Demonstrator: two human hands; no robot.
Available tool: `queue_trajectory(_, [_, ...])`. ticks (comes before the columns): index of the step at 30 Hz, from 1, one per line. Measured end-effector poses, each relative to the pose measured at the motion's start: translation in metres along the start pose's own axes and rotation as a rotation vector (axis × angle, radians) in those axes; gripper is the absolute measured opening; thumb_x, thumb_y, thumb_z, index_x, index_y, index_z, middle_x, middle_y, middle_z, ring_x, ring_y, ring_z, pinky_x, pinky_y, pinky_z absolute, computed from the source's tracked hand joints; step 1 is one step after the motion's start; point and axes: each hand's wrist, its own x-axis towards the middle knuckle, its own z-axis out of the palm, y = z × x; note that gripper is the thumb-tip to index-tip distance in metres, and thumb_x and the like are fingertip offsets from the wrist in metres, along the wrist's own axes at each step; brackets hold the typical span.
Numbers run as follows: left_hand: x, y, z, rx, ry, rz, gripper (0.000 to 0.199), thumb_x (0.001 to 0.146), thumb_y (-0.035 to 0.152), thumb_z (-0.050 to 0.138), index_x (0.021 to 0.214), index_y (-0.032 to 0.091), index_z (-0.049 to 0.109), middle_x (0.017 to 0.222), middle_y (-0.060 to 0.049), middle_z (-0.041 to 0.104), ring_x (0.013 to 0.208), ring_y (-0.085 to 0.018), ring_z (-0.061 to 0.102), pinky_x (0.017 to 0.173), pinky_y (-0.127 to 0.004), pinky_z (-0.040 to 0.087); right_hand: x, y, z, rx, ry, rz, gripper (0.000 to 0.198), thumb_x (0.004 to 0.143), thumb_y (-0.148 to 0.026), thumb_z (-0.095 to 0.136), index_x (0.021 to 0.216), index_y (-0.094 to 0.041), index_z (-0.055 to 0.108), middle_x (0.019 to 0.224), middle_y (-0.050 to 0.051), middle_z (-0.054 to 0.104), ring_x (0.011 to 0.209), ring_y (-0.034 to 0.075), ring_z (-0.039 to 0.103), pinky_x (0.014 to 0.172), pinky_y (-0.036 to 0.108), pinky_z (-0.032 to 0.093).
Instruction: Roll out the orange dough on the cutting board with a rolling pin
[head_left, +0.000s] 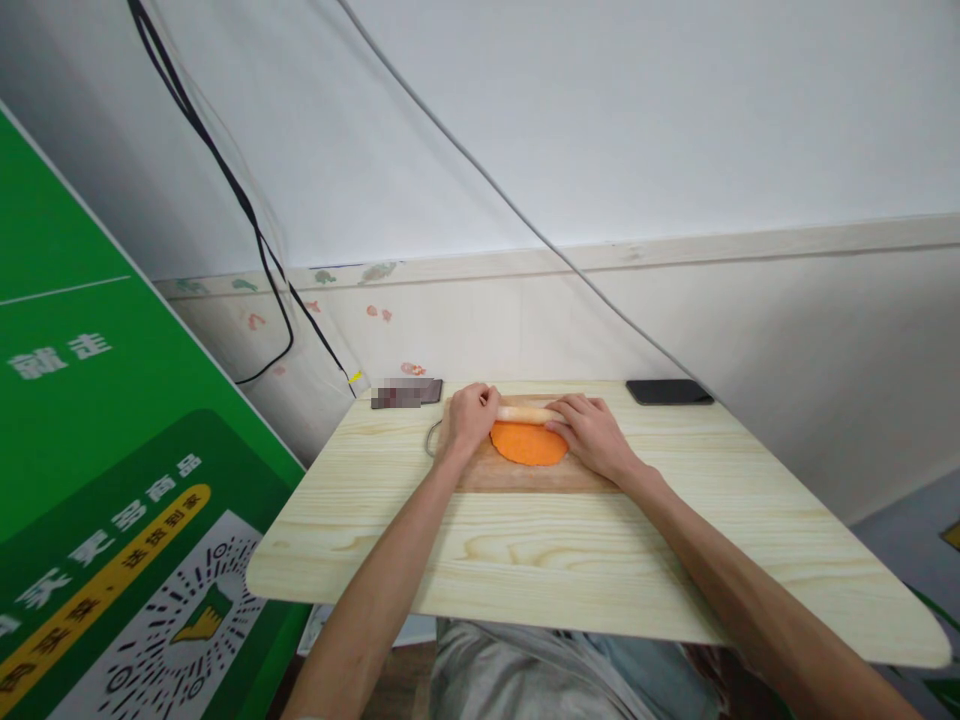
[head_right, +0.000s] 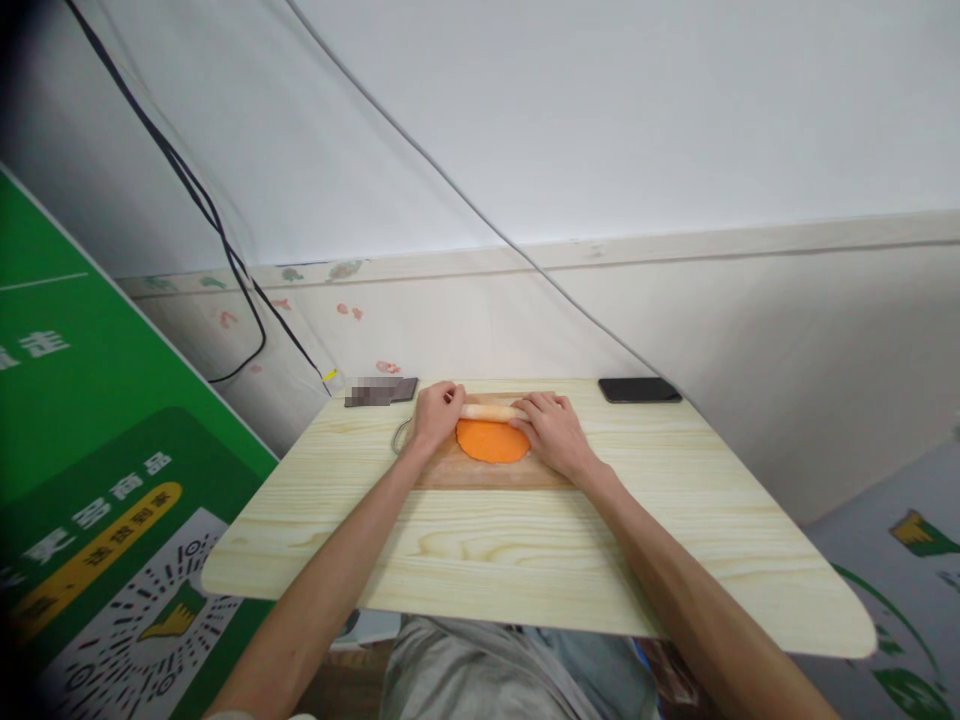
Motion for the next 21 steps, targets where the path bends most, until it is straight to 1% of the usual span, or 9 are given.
queue_trajectory(3, [0.000, 0.001, -0.001, 0.018, -0.017, -0.013, 0.047, 0.107, 0.036, 0.047, 0.071, 0.020, 0.073, 0.078, -0.007, 0.077, 0.072, -0.018, 0.062, 0.070, -0.032, 0.036, 0.000, 0.000, -0.001, 0.050, -0.008, 0.002, 0.033, 0.114, -0.036, 0.047, 0.128, -0.022, 0.074, 0.127, 0.013, 0.078, 0.119, 0.029, 0.069, 0.105, 0.044, 0.049])
queue_trajectory(7, [0.000, 0.003, -0.002, 0.037, -0.074, -0.012, 0.044, 0.105, 0.034, 0.051, 0.072, 0.019, 0.075, 0.079, -0.008, 0.078, 0.072, -0.019, 0.062, 0.069, -0.032, 0.035, 0.002, 0.001, 0.000, 0.082, 0.002, 0.021, 0.039, 0.115, -0.029, 0.037, 0.117, -0.021, 0.076, 0.119, 0.013, 0.079, 0.114, 0.028, 0.069, 0.104, 0.041, 0.052])
queue_trajectory(9, [0.000, 0.003, -0.003, 0.041, -0.085, -0.012, 0.042, 0.104, 0.034, 0.052, 0.073, 0.018, 0.076, 0.080, -0.008, 0.079, 0.072, -0.019, 0.062, 0.069, -0.032, 0.035, 0.005, 0.002, 0.002, 0.049, 0.018, 0.055, 0.040, 0.115, -0.027, 0.036, 0.117, -0.021, 0.076, 0.116, 0.013, 0.079, 0.113, 0.029, 0.068, 0.103, 0.040, 0.052])
queue_trajectory(12, [0.000, 0.003, -0.003, 0.032, -0.080, -0.007, 0.042, 0.104, 0.035, 0.053, 0.072, 0.019, 0.076, 0.079, -0.008, 0.078, 0.072, -0.019, 0.061, 0.069, -0.032, 0.035, 0.010, 0.003, 0.005, -0.007, 0.066, 0.104, 0.038, 0.114, -0.026, 0.039, 0.122, -0.021, 0.075, 0.118, 0.014, 0.078, 0.115, 0.029, 0.068, 0.102, 0.038, 0.052])
queue_trajectory(15, [-0.001, 0.002, -0.002, -0.007, -0.066, 0.031, 0.041, 0.103, 0.034, 0.054, 0.071, 0.018, 0.074, 0.078, -0.007, 0.077, 0.072, -0.018, 0.061, 0.070, -0.030, 0.037, 0.015, 0.003, 0.005, -0.050, 0.087, 0.121, 0.036, 0.113, -0.024, 0.041, 0.124, -0.020, 0.075, 0.119, 0.013, 0.079, 0.115, 0.028, 0.068, 0.101, 0.038, 0.051])
queue_trajectory(18, [-0.003, 0.002, 0.000, -0.034, -0.090, 0.096, 0.041, 0.104, 0.034, 0.054, 0.071, 0.018, 0.073, 0.077, -0.006, 0.076, 0.072, -0.017, 0.060, 0.071, -0.030, 0.037, 0.016, -0.001, 0.002, -0.117, 0.061, 0.151, 0.036, 0.114, -0.026, 0.041, 0.120, -0.018, 0.076, 0.116, 0.013, 0.080, 0.113, 0.028, 0.068, 0.100, 0.037, 0.049])
queue_trajectory(21, [-0.004, 0.002, 0.001, 0.011, -0.136, 0.119, 0.041, 0.105, 0.036, 0.055, 0.072, 0.019, 0.073, 0.079, -0.007, 0.076, 0.073, -0.018, 0.061, 0.071, -0.031, 0.038, 0.016, -0.006, -0.003, -0.194, 0.010, 0.200, 0.040, 0.116, -0.029, 0.039, 0.118, -0.017, 0.077, 0.118, 0.014, 0.080, 0.116, 0.029, 0.067, 0.100, 0.037, 0.048])
